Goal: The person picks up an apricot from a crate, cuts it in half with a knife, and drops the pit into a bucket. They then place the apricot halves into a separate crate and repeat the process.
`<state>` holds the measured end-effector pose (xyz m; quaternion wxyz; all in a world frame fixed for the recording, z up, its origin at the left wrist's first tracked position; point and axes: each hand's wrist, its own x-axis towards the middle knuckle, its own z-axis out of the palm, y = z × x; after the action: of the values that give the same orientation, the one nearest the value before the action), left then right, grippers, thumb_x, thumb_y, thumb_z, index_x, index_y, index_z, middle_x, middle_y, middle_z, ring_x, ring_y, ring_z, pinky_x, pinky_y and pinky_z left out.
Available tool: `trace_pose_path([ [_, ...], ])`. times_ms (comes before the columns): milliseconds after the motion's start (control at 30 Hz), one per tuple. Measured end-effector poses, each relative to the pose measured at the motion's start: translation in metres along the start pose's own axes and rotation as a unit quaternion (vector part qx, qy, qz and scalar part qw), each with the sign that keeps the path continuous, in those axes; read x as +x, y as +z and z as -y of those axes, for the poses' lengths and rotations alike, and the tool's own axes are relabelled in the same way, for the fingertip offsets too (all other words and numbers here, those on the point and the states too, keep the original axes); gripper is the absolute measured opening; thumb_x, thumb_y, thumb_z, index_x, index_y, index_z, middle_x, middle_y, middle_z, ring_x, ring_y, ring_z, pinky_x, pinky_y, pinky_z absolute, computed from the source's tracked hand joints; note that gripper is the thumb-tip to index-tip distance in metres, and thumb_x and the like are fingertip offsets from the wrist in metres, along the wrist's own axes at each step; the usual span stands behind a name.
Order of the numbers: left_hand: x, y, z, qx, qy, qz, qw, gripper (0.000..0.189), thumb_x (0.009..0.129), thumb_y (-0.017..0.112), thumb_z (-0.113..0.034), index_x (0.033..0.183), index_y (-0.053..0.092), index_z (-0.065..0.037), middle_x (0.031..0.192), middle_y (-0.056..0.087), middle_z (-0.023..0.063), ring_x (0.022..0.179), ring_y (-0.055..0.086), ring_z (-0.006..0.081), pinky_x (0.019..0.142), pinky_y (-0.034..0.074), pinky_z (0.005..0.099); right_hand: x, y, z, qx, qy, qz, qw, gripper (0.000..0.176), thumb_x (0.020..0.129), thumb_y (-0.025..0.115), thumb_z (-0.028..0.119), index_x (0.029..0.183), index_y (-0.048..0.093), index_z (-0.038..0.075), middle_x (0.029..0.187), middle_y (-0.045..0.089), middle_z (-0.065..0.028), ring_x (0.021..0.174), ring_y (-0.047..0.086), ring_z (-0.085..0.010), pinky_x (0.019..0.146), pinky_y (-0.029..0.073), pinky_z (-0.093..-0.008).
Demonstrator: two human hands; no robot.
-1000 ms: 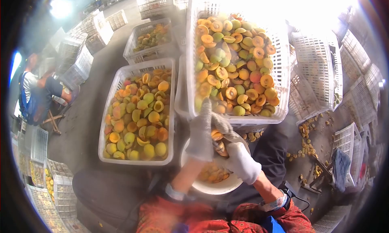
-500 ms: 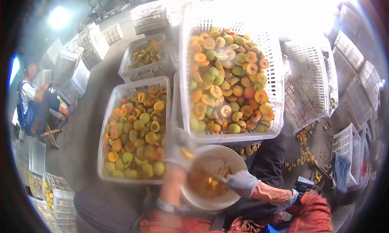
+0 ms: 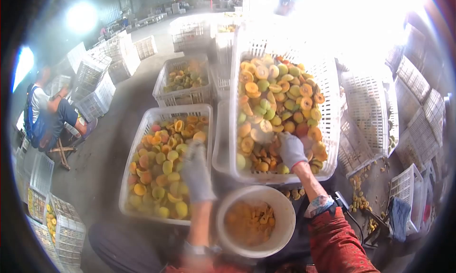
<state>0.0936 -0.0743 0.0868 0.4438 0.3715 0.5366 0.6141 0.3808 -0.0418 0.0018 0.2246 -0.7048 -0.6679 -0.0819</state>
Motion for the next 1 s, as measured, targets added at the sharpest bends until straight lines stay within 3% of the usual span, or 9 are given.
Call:
trace_pose_path([
  [300,-0.051,0.041,0.008,-0.23,-0.176,0.166,0.943,0.021,0.09,0.055,-0.014,0.104,0.063,-0.001,0.091,0.063,0.0027,0.088,0.061,0.0126,0.078,0.049,0.0249,-0.025,-0.039,0.021,0.118,0.05,0.044,0.991,0.035,0.076,0.068,0.012,0.11,0.061,0.007,0.084,0.063,-0.0202,0.085,0.061,-0.0385,0.071,0.047,-0.046],
  [367,-0.048,0.044,0.024,-0.268,-0.222,0.167,0.922,0.018,0.09,0.053,-0.014,0.097,0.063,-0.002,0.086,0.062,0.0013,0.086,0.061,0.0156,0.08,0.05,0.0263,-0.023,-0.033,0.009,0.116,-0.027,-0.023,0.993,0.05,0.072,0.074,0.01,0.119,0.059,0.007,0.073,0.063,-0.015,0.064,0.062,-0.0309,0.057,0.047,-0.0393],
  [400,-0.039,0.047,0.048,-0.318,-0.172,0.207,0.909,0.016,0.091,0.054,-0.016,0.098,0.061,-0.003,0.086,0.061,0.0007,0.084,0.061,0.0158,0.078,0.051,0.0256,-0.018,-0.052,0.023,0.234,0.024,0.024,0.972,0.044,0.073,0.074,0.008,0.114,0.06,0.005,0.07,0.061,-0.0098,0.056,0.058,-0.0231,0.051,0.044,-0.0336],
  [467,-0.043,0.049,0.086,-0.358,-0.132,0.234,0.894,0.015,0.091,0.054,-0.017,0.099,0.059,-0.005,0.086,0.059,0.0,0.083,0.061,0.0159,0.075,0.052,0.0248,-0.029,-0.114,0.069,0.624,0.241,0.126,0.733,0.026,0.075,0.071,0.001,0.099,0.06,0.002,0.067,0.054,0.0014,0.045,0.042,-0.0038,0.041,0.034,-0.0197],
  [500,-0.052,0.057,0.073,-0.256,-0.039,0.243,0.935,0.017,0.092,0.055,-0.021,0.101,0.059,-0.007,0.09,0.06,0.0019,0.083,0.061,0.0168,0.075,0.052,0.0244,-0.033,-0.134,0.088,0.625,0.25,0.137,0.727,0.026,0.075,0.071,0.001,0.099,0.06,0.002,0.067,0.054,0.0014,0.045,0.042,-0.0038,0.041,0.034,-0.0197],
  [600,-0.066,0.049,0.039,-0.202,-0.027,0.235,0.95,0.024,0.093,0.056,-0.028,0.102,0.058,-0.006,0.095,0.062,0.0071,0.086,0.062,0.0198,0.075,0.053,0.0248,-0.049,-0.142,0.108,0.544,0.137,0.244,0.791,0.022,0.076,0.068,-0.002,0.095,0.058,0.003,0.07,0.057,0.0003,0.049,0.046,-0.0044,0.043,0.037,-0.0193],
  [700,-0.063,0.04,0.012,-0.345,-0.158,0.216,0.9,0.029,0.093,0.055,-0.032,0.102,0.058,-0.005,0.095,0.062,0.0091,0.087,0.063,0.0217,0.074,0.053,0.0264,-0.059,-0.167,0.13,0.389,-0.121,-0.053,0.912,0.027,0.075,0.069,0.002,0.1,0.058,0.003,0.079,0.061,-0.0072,0.068,0.058,-0.0169,0.062,0.047,-0.0295],
  [767,-0.063,0.038,0.004,-0.394,-0.195,0.218,0.871,0.032,0.093,0.055,-0.034,0.102,0.058,-0.004,0.095,0.062,0.0104,0.088,0.063,0.0229,0.074,0.053,0.0275,-0.074,-0.176,0.138,0.393,0.039,-0.044,0.918,0.029,0.074,0.067,-0.001,0.101,0.058,0.003,0.081,0.061,-0.0122,0.072,0.059,-0.0233,0.068,0.048,-0.033],
  [1000,-0.07,0.034,-0.007,-0.448,-0.222,0.223,0.837,0.043,0.093,0.054,-0.041,0.102,0.057,0.0,0.095,0.063,0.015,0.091,0.064,0.0271,0.071,0.055,0.0313,-0.118,-0.129,0.16,0.299,0.017,-0.018,0.954,0.033,0.076,0.065,-0.001,0.105,0.052,0.006,0.085,0.06,-0.02,0.084,0.06,-0.0415,0.067,0.048,-0.044],
])
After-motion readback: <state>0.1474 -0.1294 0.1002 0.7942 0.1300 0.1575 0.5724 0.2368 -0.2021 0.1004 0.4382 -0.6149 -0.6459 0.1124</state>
